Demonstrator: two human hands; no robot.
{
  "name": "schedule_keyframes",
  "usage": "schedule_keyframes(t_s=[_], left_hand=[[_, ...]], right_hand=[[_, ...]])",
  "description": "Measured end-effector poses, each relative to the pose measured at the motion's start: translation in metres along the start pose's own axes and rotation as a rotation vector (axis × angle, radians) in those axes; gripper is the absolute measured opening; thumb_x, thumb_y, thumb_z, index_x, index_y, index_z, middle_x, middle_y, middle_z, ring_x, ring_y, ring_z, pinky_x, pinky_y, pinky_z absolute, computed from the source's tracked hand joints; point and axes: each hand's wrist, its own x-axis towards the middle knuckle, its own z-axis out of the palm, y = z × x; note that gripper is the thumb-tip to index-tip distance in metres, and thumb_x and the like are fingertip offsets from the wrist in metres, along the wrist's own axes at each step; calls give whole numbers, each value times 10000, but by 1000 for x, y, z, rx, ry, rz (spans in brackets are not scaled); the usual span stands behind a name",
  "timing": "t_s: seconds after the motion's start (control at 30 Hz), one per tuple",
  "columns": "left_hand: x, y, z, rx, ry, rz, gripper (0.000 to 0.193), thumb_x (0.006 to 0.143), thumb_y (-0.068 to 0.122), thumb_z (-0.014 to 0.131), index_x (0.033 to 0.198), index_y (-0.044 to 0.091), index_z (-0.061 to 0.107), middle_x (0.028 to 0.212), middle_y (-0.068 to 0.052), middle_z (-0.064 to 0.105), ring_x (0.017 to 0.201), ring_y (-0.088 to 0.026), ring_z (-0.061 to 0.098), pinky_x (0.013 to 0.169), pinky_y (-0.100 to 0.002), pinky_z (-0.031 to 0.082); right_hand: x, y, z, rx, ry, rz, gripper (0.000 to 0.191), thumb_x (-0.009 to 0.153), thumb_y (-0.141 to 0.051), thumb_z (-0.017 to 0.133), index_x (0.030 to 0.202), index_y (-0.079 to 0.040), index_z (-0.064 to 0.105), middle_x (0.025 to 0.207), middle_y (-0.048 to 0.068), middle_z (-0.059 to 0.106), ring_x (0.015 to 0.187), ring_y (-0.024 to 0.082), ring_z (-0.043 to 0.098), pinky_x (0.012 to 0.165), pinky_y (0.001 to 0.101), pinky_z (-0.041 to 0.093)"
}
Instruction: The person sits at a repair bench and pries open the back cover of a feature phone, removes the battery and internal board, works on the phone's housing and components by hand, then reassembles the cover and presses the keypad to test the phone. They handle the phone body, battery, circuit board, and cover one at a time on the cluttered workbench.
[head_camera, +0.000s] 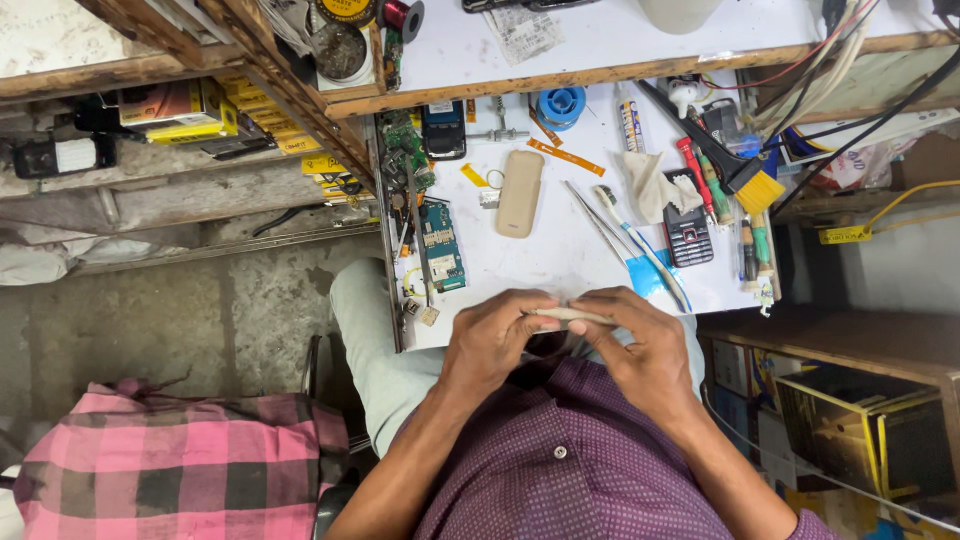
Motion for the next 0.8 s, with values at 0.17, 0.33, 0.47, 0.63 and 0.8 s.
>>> schedule_keyframes(t_s=[0.17,0.33,0.47,0.63,0.8], left_hand=[[-1,5,3,-44,-84,-175,217,972,101,709,1177,32,694,993,-87,796,891,-169,793,735,-280,598],[0,16,1,-62,-100,-136,267,955,101,728,1213,49,681,1040,-111,778,896,-182,778,759,-284,602],[-1,20,-1,-48,-118,-139,252,978,96,682,1225,55,662,1018,-108,780,881,-171,784,692,-280,576],[-3,18,3,-51,-93,-148,198,991,88,691,1177,29,658,1064,-138,770,920,-216,764,770,-312,601],[-8,12,11,-30,-19,-45,152,986,72,701,1121,15,660,1109,-136,762,1011,-230,772,840,-308,627]], right_hand=[[-3,5,6,85,5,23,211,857,-29,761,1067,-7,752,985,106,767,877,188,758,748,295,584],[-5,12,6,121,-5,-120,217,876,-3,734,1093,9,729,1026,117,737,914,200,738,772,294,585],[-5,17,-2,255,-102,39,213,881,-18,722,1093,-2,732,1056,109,715,844,188,733,695,277,614],[-7,16,-1,219,-69,-17,185,903,-71,731,1073,2,748,1022,125,734,883,205,725,739,294,585],[-9,12,-1,106,-4,-151,168,900,-108,755,1027,1,738,990,133,738,884,218,734,760,308,571]])
